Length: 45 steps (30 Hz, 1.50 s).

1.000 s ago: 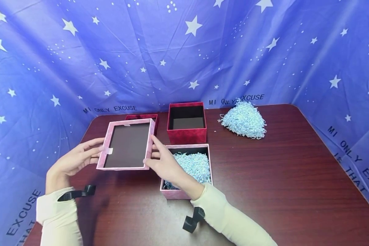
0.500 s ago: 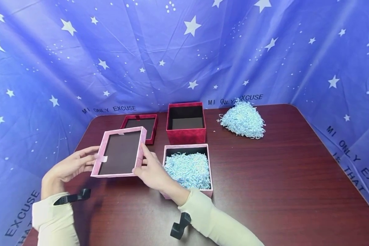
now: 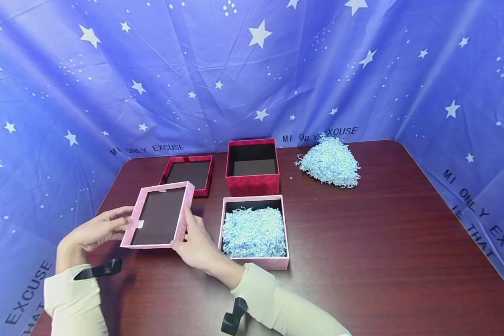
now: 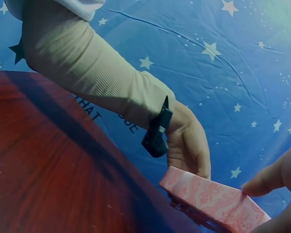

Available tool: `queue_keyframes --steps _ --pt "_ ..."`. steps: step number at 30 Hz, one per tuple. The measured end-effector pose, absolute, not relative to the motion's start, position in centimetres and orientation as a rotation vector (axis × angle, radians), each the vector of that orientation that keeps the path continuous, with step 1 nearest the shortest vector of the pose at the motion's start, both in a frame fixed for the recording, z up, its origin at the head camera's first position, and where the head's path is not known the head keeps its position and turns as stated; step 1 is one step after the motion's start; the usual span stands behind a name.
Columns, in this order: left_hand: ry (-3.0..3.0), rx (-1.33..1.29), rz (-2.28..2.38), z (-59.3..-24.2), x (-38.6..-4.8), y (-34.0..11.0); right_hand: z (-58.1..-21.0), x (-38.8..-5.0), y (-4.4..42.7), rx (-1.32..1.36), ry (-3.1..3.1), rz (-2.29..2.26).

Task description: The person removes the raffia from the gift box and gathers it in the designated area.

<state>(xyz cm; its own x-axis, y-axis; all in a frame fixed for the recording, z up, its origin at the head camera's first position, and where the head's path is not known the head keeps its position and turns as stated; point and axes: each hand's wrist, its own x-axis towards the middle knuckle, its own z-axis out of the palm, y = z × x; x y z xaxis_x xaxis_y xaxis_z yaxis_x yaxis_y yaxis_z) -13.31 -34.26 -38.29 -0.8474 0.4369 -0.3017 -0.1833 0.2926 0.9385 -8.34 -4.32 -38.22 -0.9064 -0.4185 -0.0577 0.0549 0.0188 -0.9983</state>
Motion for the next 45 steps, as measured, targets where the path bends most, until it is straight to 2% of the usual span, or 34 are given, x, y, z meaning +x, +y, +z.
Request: queue_keyframes --steps 15,31,45 --pt "2.147 0.091 1.434 -39.4 -13.4 -33.7 -41.1 -7.1 -5.8 -0.272 2.003 -1.984" --pt "2.226 -0.008 1.315 -40.1 -13.8 -32.5 -43.5 -7.6 -5.8 -0.186 2.07 -1.938" --pt "2.272 -0.015 1.26 -39.4 -13.7 -32.3 -43.0 -7.7 -5.7 -0.257 2.29 -1.787"
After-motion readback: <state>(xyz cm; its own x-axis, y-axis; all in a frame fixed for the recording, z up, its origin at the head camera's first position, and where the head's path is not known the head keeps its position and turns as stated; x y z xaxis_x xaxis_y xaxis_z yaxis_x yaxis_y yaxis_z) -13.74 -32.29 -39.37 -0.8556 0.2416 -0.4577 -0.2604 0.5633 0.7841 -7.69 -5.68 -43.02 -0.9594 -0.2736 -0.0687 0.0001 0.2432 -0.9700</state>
